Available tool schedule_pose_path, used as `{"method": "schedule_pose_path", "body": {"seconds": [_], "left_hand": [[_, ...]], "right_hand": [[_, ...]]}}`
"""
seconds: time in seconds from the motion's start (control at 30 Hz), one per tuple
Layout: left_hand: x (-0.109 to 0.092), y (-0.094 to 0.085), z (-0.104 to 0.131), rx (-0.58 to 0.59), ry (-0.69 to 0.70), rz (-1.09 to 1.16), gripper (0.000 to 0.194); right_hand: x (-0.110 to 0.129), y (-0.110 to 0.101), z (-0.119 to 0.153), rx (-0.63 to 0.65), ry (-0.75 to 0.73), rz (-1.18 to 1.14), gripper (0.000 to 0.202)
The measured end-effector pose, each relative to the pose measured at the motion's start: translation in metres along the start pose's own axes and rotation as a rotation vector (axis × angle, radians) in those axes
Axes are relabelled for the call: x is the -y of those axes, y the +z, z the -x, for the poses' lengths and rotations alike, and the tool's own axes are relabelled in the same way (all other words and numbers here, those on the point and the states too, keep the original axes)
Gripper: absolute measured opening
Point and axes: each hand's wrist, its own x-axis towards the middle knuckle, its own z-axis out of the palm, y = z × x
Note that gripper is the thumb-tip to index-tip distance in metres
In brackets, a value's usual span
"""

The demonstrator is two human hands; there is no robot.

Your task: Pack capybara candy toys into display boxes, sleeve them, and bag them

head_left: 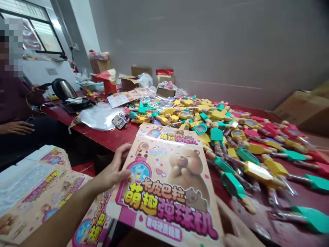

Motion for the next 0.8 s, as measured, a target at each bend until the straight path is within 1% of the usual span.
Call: {"method": "schedule_pose_path", "body": {"seconds": [0.03, 0.07, 0.1, 0.13, 0.17, 0.2, 0.23, 0.27, 0.3, 0.33, 0.37, 0.4, 0.47, 0.53, 0.63, 0.73, 0.8], "left_hand": [[0.005, 0.003, 0.014, 0.044, -0.105, 0.129, 0.073], [0.008, 0.006, 0.024, 0.123, -0.199, 0.229, 0.073], [0.009, 0.009, 0.029, 0.208, -0.269, 0.269, 0.068], [0.01, 0.012, 0.029, 0.27, -0.288, 0.234, 0.061], [0.012, 0.015, 0.026, 0.272, -0.236, 0.115, 0.052], [0.015, 0.018, 0.018, 0.207, -0.135, -0.058, 0.043], [0.021, 0.021, 0.008, 0.095, -0.017, -0.247, 0.033], [0.03, 0.024, -0.004, -0.041, 0.094, -0.419, 0.026], [0.04, 0.027, -0.016, -0.175, 0.181, -0.554, 0.023], [0.052, 0.031, -0.027, -0.296, 0.239, -0.641, 0.026], [0.065, 0.035, -0.036, -0.396, 0.268, -0.684, 0.031], [0.078, 0.038, -0.044, -0.47, 0.284, -0.703, 0.035], [0.1, 0.046, -0.053, -0.587, 0.337, -0.748, 0.038], [0.117, 0.052, -0.055, -0.653, 0.381, -0.772, 0.037], [0.131, 0.055, -0.052, -0.68, 0.41, -0.773, 0.03], [0.138, 0.051, -0.051, -0.649, 0.382, -0.742, 0.021], [0.141, 0.048, -0.054, -0.599, 0.338, -0.698, 0.021]], "right_hand": [[-0.002, 0.001, 0.003, 0.043, 0.054, 0.014, 0.059], [-0.004, 0.002, 0.003, 0.056, 0.08, 0.018, 0.05], [-0.004, 0.001, 0.0, 0.056, 0.074, 0.04, 0.041], [-0.004, 0.0, -0.006, 0.045, 0.04, 0.093, 0.035], [-0.004, -0.002, -0.015, 0.028, -0.026, 0.189, 0.031], [-0.005, -0.004, -0.026, -0.021, -0.137, 0.349, 0.029], [-0.007, -0.007, -0.038, -0.104, -0.28, 0.552, 0.025], [-0.01, -0.01, -0.051, -0.218, -0.435, 0.772, 0.018], [-0.014, -0.013, -0.064, -0.349, -0.584, 0.967, 0.016], [-0.02, -0.017, -0.076, -0.481, -0.708, 1.11, 0.02], [-0.026, -0.02, -0.087, -0.592, -0.796, 1.194, 0.024], [-0.033, -0.023, -0.096, -0.674, -0.848, 1.229, 0.026], [-0.046, -0.028, -0.108, -0.771, -0.921, 1.266, 0.025], [-0.058, -0.032, -0.114, -0.825, -0.977, 1.316, 0.022], [-0.069, -0.036, -0.117, -0.859, -1.005, 1.369, 0.014], [-0.075, -0.039, -0.117, -0.874, -1.025, 1.389, 0.003], [-0.074, -0.041, -0.118, -0.866, -1.028, 1.379, 0.003]]}}
